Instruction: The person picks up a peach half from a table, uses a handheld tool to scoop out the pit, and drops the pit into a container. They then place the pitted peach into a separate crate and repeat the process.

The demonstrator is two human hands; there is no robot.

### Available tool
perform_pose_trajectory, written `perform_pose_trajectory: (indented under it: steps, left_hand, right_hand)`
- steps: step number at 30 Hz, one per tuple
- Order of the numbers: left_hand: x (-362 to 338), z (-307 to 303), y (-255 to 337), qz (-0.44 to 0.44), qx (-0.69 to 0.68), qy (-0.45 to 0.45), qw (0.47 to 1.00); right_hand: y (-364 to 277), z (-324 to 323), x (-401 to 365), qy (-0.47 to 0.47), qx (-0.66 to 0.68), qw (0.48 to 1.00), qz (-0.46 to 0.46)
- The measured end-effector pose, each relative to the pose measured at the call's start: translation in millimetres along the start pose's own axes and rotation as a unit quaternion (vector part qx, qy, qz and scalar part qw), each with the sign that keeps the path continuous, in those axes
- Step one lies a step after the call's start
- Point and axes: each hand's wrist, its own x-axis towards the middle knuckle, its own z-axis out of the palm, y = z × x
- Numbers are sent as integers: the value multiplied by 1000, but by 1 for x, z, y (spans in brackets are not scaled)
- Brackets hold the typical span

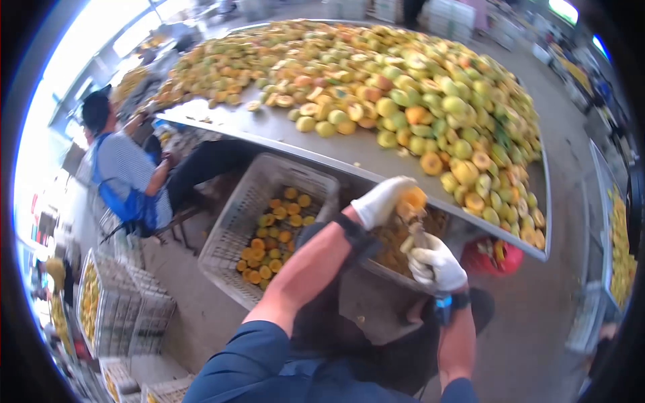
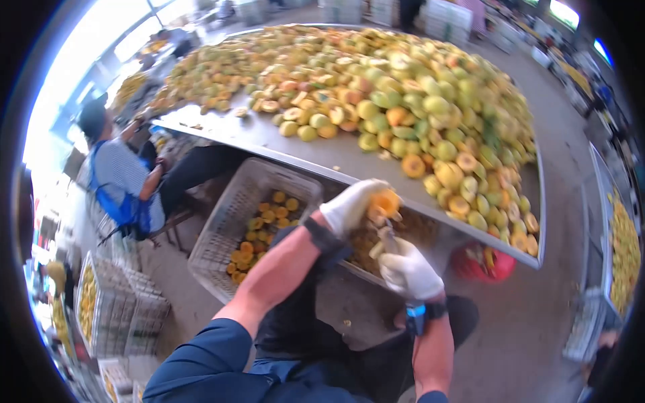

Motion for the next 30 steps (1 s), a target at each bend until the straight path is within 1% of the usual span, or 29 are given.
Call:
perform_pose_trajectory:
  steps: [1, 2, 3, 4, 5, 6, 7, 8, 10, 11, 12, 14, 15, 16, 18, 19, 20, 23, 24, 25, 26, 27, 28, 29, 30]
  left_hand:
    - [6, -13, -2, -18, 1, -24, 1000]
    - [11, -16, -4, -38, -22, 9, 999]
    - [4, -17, -1, -41, 18, 1, 999]
    - [-2, -16, 4, -41, 59, -4, 997]
    - [-5, -14, 6, -45, 61, -10, 997]
    - [-7, -12, 6, -41, 110, 1, 993]
    - [-8, -11, 5, -37, 157, 13, 987]
    - [-8, -10, 3, -40, 158, 11, 987]
    - [-6, -6, 0, -46, 226, 78, 970]
    - [-7, -5, 0, -48, 255, 75, 963]
    - [-7, -2, -2, -48, 256, 73, 963]
    - [-9, 5, -5, -3, 322, 78, 944]
    - [-7, 4, -7, 59, 384, 67, 919]
    - [-6, 2, -9, 61, 389, 64, 917]
    - [-8, -2, -10, 189, 418, 128, 879]
    - [-15, 0, 1, 171, 378, 141, 899]
    - [-24, 1, 13, 183, 360, 160, 901]
    - [-53, -14, 53, 147, 398, 246, 872]
    - [-62, -34, 65, 171, 471, 239, 832]
    - [-76, -45, 79, 88, 525, 277, 800]
    - [-93, -42, 91, 20, 660, 300, 688]
    - [-103, -49, 101, -54, 775, 270, 570]
    - [-113, -59, 100, -93, 821, 290, 482]
    - [-121, -66, 96, -112, 833, 295, 455]
    - [-121, -78, 91, -138, 842, 281, 440]
  right_hand:
    - [-3, -1, 0, 35, -80, 996, 16]
    - [-7, 3, 0, 80, -201, 976, 9]
    - [3, -4, 3, 126, -336, 933, -32]
    - [14, -16, 11, 165, -463, 868, -70]
    - [26, -25, 16, 172, -460, 868, -70]
    - [34, -26, 18, 243, -596, 757, -113]
    - [40, -30, 18, 302, -710, 619, -150]
    - [44, -35, 15, 304, -708, 620, -148]
    - [42, -37, 8, 330, -726, 586, -146]
    - [40, -38, 5, 334, -723, 587, -148]
    - [38, -40, 2, 336, -722, 586, -148]
    - [34, -42, -1, 372, -710, 578, -153]
    - [33, -44, -2, 377, -707, 577, -158]
    - [31, -45, -3, 379, -703, 582, -152]
    - [30, -46, -6, 387, -695, 588, -147]
    - [28, -43, -7, 385, -696, 590, -142]
    - [26, -41, -6, 383, -696, 593, -136]
    - [22, -35, -7, 373, -693, 600, -145]
    - [20, -33, -7, 363, -693, 603, -154]
    - [18, -31, -7, 357, -694, 605, -158]
    - [17, -29, -6, 359, -691, 607, -160]
    - [15, -27, -5, 352, -684, 622, -147]
    - [13, -27, -3, 344, -678, 635, -134]
    - [14, -27, -2, 349, -672, 636, -149]
    - [15, -26, -1, 350, -669, 637, -155]
